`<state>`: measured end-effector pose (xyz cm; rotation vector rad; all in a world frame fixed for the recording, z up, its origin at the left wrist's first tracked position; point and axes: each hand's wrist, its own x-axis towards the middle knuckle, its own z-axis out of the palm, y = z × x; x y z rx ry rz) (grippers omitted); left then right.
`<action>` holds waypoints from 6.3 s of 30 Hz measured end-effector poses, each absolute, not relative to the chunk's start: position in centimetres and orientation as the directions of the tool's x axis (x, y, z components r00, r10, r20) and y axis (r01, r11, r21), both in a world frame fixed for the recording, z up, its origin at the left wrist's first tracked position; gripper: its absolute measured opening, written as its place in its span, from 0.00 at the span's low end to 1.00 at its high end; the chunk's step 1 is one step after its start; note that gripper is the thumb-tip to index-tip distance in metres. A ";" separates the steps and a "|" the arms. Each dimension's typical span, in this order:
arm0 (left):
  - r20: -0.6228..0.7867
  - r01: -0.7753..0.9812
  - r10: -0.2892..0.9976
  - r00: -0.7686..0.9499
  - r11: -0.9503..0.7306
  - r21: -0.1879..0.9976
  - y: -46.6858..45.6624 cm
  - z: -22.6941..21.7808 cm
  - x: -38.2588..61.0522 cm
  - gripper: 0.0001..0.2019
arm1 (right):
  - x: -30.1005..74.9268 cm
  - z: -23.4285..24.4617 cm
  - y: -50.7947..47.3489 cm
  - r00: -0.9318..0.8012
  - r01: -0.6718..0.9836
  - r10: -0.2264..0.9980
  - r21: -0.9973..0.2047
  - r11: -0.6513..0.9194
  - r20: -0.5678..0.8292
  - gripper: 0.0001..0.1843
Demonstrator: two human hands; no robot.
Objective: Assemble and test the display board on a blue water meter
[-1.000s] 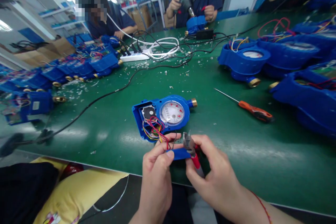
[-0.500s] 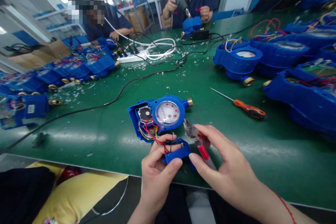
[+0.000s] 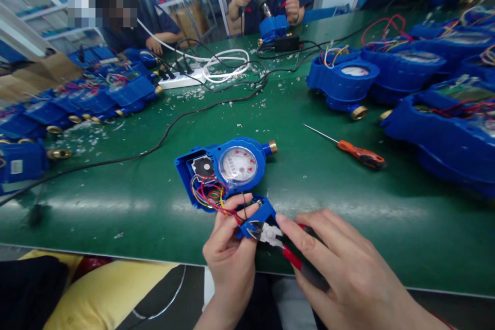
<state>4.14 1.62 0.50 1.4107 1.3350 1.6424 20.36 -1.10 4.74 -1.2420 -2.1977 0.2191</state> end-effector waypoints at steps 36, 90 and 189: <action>0.318 0.139 0.866 -0.387 -0.286 0.948 1.6 0.2 4.5 0.13 | 19.8 5.2 -1.0 -0.267 0.696 0.898 -0.574 0.431 0.350 0.21; 0.315 0.171 0.877 -0.362 -0.270 0.948 1.5 0.2 4.3 0.13 | 19.8 5.6 -1.2 -0.300 0.660 0.907 -0.623 0.421 0.295 0.26; 0.143 -0.389 0.990 0.003 -0.130 0.912 0.8 1.6 1.8 0.11 | 18.8 4.8 4.0 -0.702 0.124 0.712 -0.982 0.141 0.013 0.33</action>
